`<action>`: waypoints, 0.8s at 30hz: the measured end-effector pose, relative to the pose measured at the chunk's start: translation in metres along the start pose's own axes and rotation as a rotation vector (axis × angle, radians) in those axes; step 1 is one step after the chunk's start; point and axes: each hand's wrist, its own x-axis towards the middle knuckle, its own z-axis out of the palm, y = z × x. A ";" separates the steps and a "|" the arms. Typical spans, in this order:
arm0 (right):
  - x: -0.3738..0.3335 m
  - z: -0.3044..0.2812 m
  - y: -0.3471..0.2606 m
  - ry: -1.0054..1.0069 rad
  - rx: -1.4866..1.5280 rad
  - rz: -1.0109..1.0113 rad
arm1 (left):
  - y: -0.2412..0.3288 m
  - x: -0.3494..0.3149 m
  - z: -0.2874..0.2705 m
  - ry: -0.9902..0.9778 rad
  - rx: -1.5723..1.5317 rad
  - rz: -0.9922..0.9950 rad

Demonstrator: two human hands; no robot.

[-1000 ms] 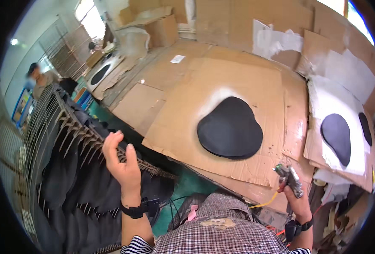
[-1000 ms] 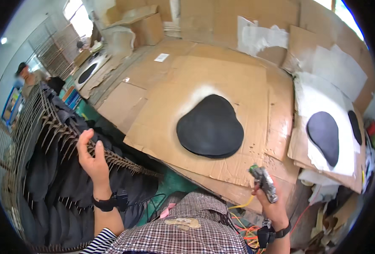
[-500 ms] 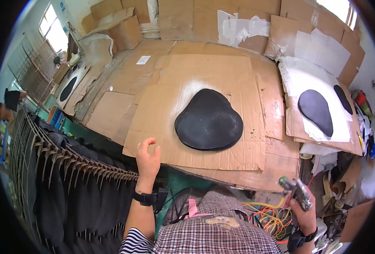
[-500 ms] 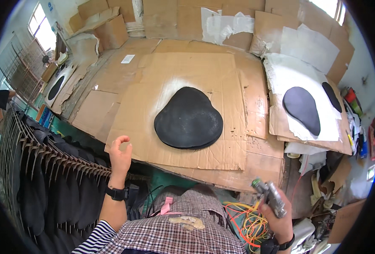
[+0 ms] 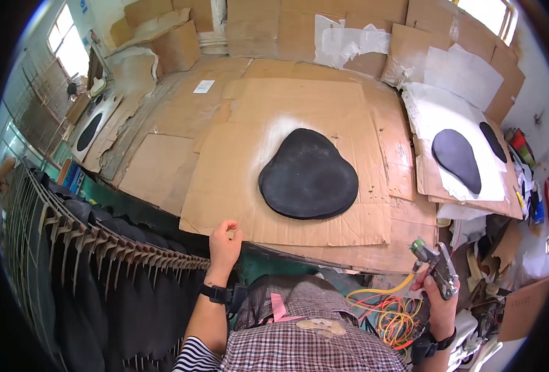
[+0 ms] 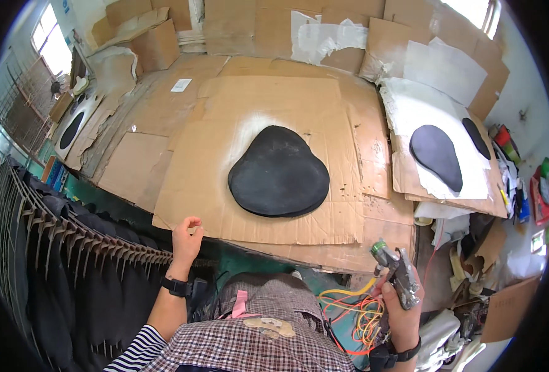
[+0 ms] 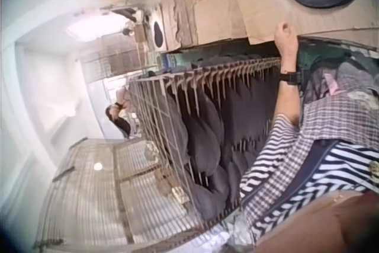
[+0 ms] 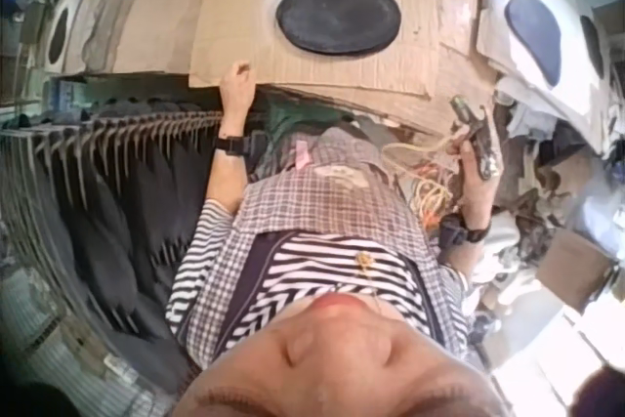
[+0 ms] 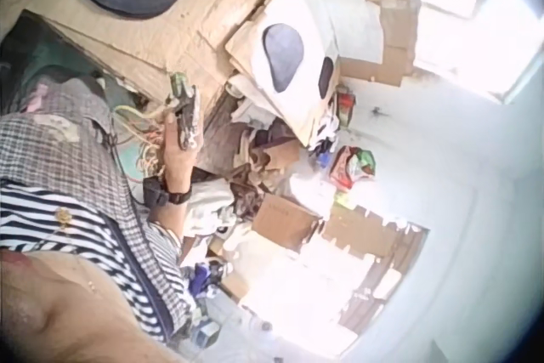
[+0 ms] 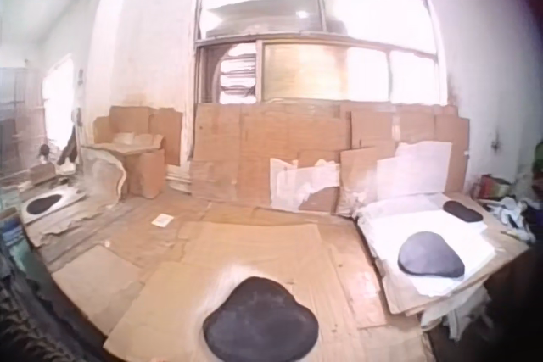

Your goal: The person repeatedly picks up black, curved rubber or plastic parts from a cardboard surface and places them onto a metal drying rack. The person handles the parts one at a time, moving them from a pile on the table to the rack in a repetitive cycle.

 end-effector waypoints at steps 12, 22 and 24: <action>-0.017 0.005 -0.001 -0.257 0.040 0.147 | -0.022 -0.008 0.024 -0.097 -0.043 -0.123; 0.037 0.006 0.003 -0.045 0.012 -0.040 | -0.028 -0.023 0.046 -0.115 0.005 -0.171; 0.037 -0.013 0.007 -0.067 0.010 -0.008 | -0.032 -0.024 0.050 -0.122 0.000 -0.209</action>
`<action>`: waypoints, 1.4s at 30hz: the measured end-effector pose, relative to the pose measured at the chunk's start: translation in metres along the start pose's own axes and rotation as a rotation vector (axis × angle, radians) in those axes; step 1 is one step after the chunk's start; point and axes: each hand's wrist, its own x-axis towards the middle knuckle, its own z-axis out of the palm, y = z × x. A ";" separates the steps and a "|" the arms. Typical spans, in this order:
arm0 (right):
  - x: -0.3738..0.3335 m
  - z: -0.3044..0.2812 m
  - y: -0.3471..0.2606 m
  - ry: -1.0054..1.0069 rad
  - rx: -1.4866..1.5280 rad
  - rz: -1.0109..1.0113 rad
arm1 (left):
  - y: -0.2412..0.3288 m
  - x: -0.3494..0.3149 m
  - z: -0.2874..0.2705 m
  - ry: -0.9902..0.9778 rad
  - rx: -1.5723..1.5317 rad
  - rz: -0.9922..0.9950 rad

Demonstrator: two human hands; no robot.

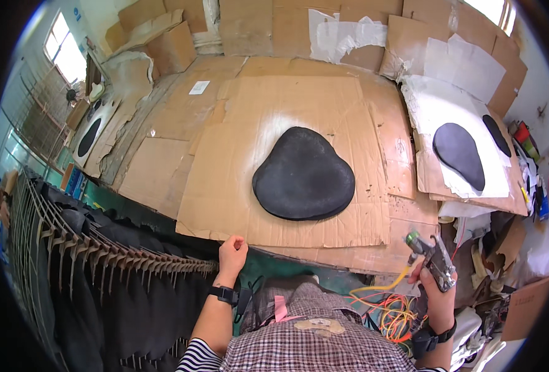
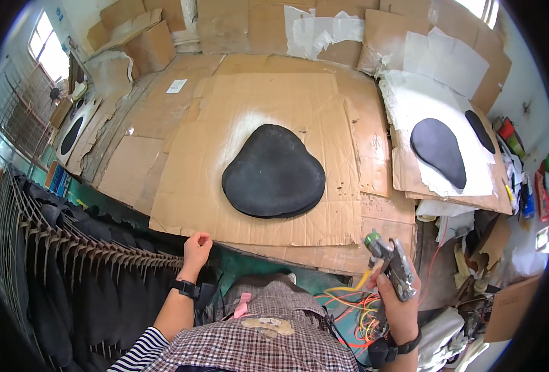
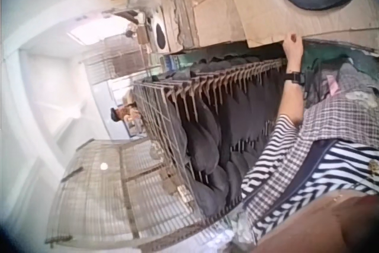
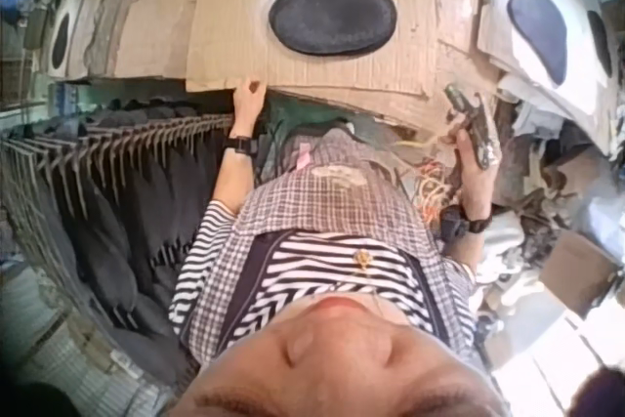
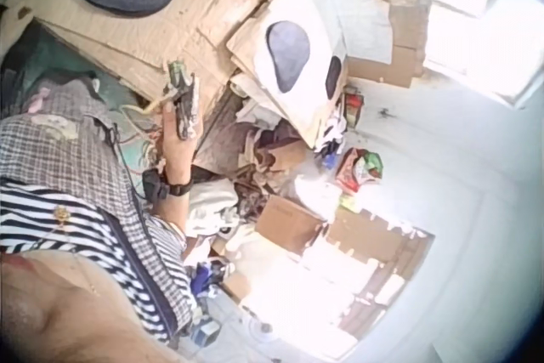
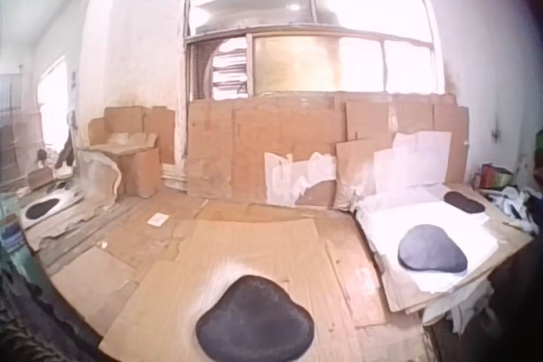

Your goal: The person repeatedly picks up black, curved rubber or plastic parts from a cardboard surface and places them onto a metal drying rack. The person handles the parts one at a time, moving them from a pile on the table to the rack in a repetitive cycle.

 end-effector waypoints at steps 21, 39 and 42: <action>0.019 -0.047 0.009 -0.213 0.019 0.050 | -0.007 0.101 0.099 -0.014 0.021 -0.133; 0.012 -0.053 0.023 -0.108 0.053 0.036 | 0.041 0.117 0.122 0.044 0.304 -0.212; 0.014 -0.057 0.019 -0.092 0.067 0.068 | 0.032 0.119 0.125 0.160 0.262 -0.167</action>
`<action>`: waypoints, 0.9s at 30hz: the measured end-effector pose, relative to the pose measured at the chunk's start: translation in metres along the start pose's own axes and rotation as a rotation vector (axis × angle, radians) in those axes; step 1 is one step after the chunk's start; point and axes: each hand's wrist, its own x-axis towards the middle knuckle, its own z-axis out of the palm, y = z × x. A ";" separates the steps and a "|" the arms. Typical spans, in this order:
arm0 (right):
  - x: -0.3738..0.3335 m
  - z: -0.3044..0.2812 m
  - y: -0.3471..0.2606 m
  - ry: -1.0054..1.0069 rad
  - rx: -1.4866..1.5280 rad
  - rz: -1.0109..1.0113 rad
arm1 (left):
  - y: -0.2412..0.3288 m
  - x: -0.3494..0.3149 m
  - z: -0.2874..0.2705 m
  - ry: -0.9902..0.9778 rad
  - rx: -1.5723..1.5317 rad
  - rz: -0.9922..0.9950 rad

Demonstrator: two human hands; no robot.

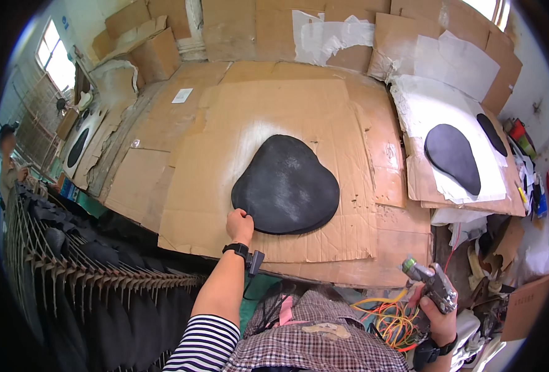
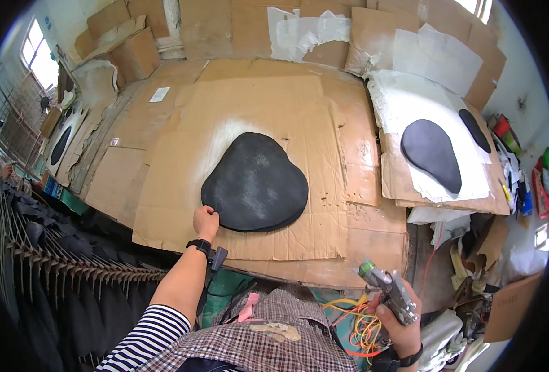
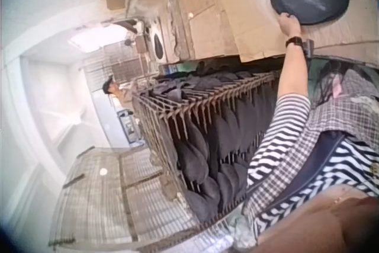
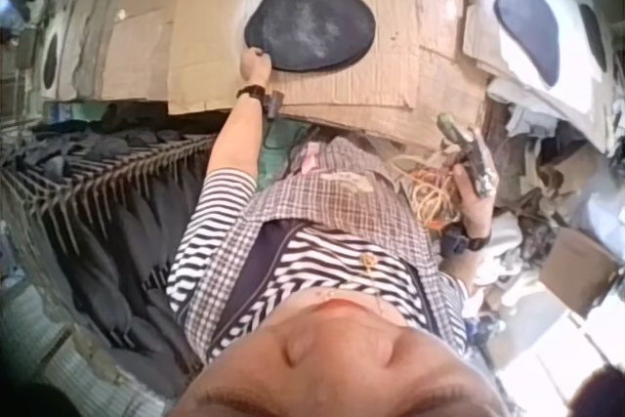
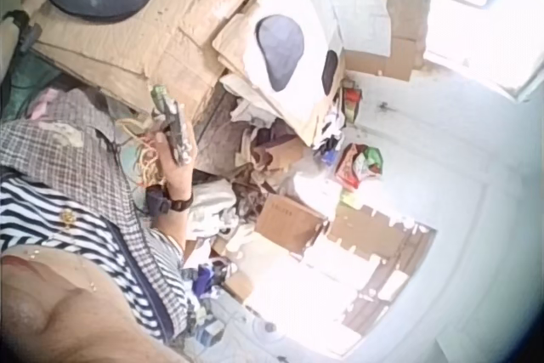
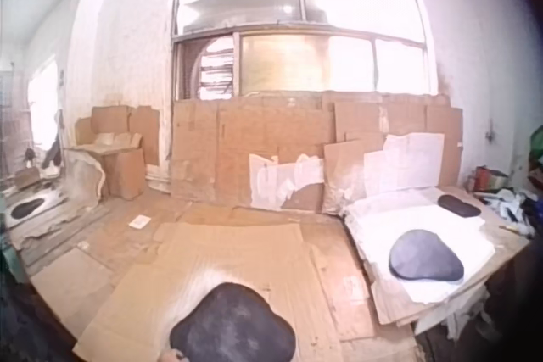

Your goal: The person repeatedly picks up black, curved rubber or plastic parts from a cardboard surface and places them onto a metal drying rack. The person handles the parts one at a time, moving them from a pile on the table to the rack in a repetitive cycle.

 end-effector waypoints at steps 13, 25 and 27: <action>0.016 0.014 0.010 0.033 0.003 -0.002 | 0.005 0.005 0.005 -0.206 -0.750 -0.452; 0.015 0.019 0.019 -0.025 0.073 -0.010 | 0.023 0.007 0.006 -0.369 -1.039 -0.516; 0.020 0.025 0.015 -0.007 0.123 -0.034 | 0.047 0.015 -0.002 -0.440 -1.175 -0.444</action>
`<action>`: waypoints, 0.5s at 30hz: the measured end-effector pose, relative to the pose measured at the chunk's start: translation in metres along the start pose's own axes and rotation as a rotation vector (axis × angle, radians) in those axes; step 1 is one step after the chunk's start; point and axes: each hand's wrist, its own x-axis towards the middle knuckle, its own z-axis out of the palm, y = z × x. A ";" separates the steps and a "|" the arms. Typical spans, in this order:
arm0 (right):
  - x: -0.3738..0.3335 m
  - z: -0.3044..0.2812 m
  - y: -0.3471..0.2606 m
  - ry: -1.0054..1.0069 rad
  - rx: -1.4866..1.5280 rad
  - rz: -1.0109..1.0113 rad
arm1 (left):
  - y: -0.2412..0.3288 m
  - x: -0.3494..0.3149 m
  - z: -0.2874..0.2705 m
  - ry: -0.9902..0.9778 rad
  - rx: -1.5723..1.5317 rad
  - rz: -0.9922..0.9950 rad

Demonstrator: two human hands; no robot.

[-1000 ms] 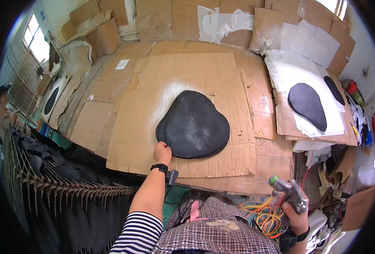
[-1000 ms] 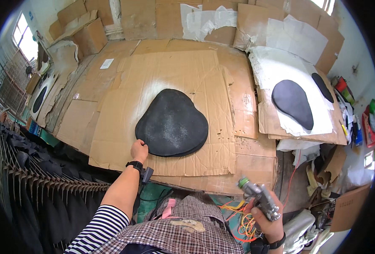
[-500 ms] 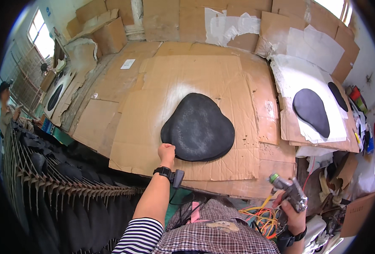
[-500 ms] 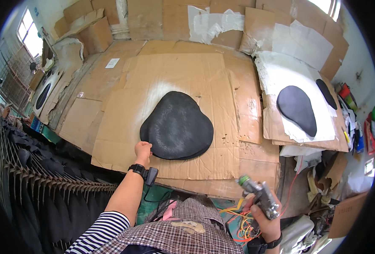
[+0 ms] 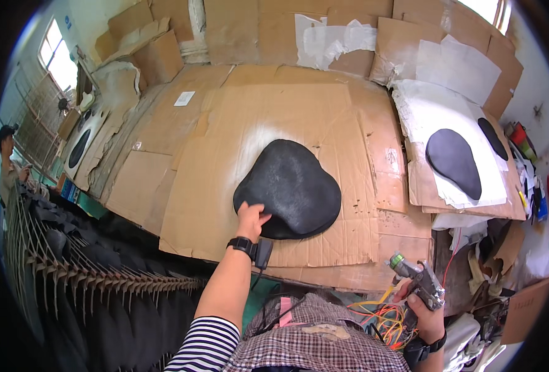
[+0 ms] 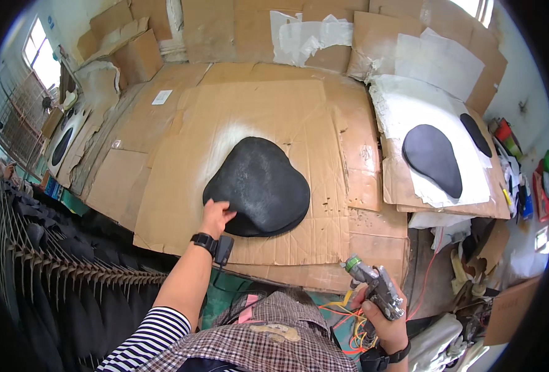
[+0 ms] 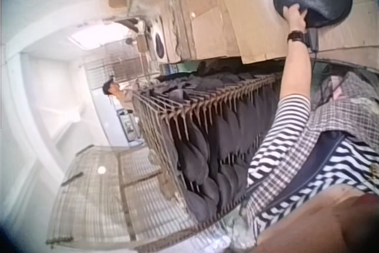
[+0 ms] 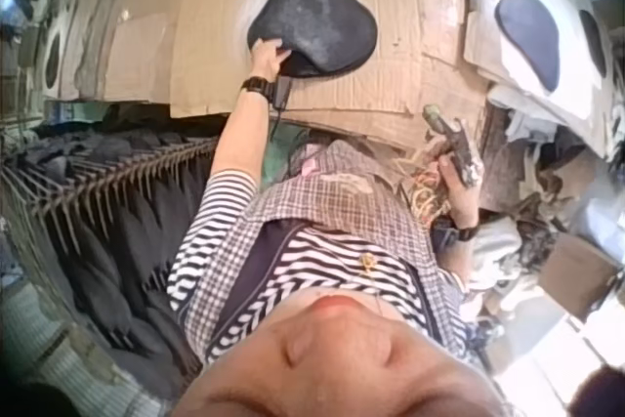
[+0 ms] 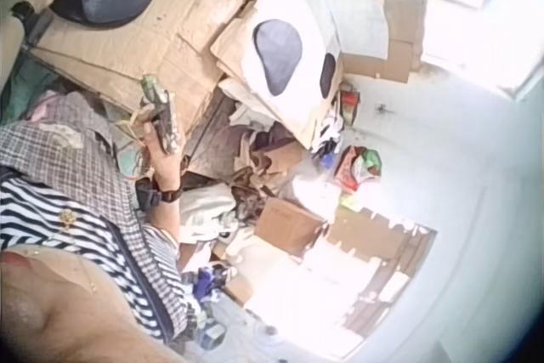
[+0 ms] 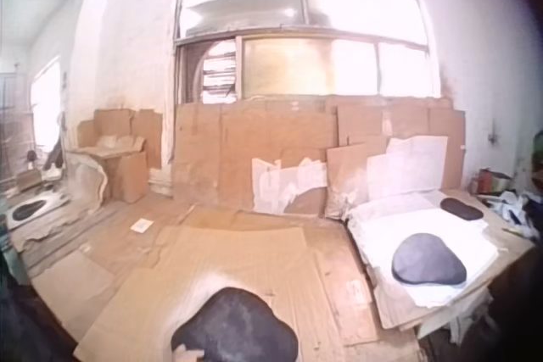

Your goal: The person repeatedly picks up black, curved rubber or plastic parts from a cardboard surface and places them onto a metal drying rack. The person handles the parts one at a time, moving them from a pile on the table to the rack in a repetitive cycle.

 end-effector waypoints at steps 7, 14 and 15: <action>-0.007 -0.015 -0.008 -0.056 -0.099 0.044 | 0.149 -0.063 0.086 -0.453 -0.584 0.364; -0.024 -0.033 -0.006 -0.137 -0.157 0.070 | 0.223 -0.133 0.029 -0.444 -0.660 0.625; -0.026 -0.031 -0.009 -0.088 -0.143 0.061 | 0.223 -0.142 0.020 -0.383 -0.651 0.659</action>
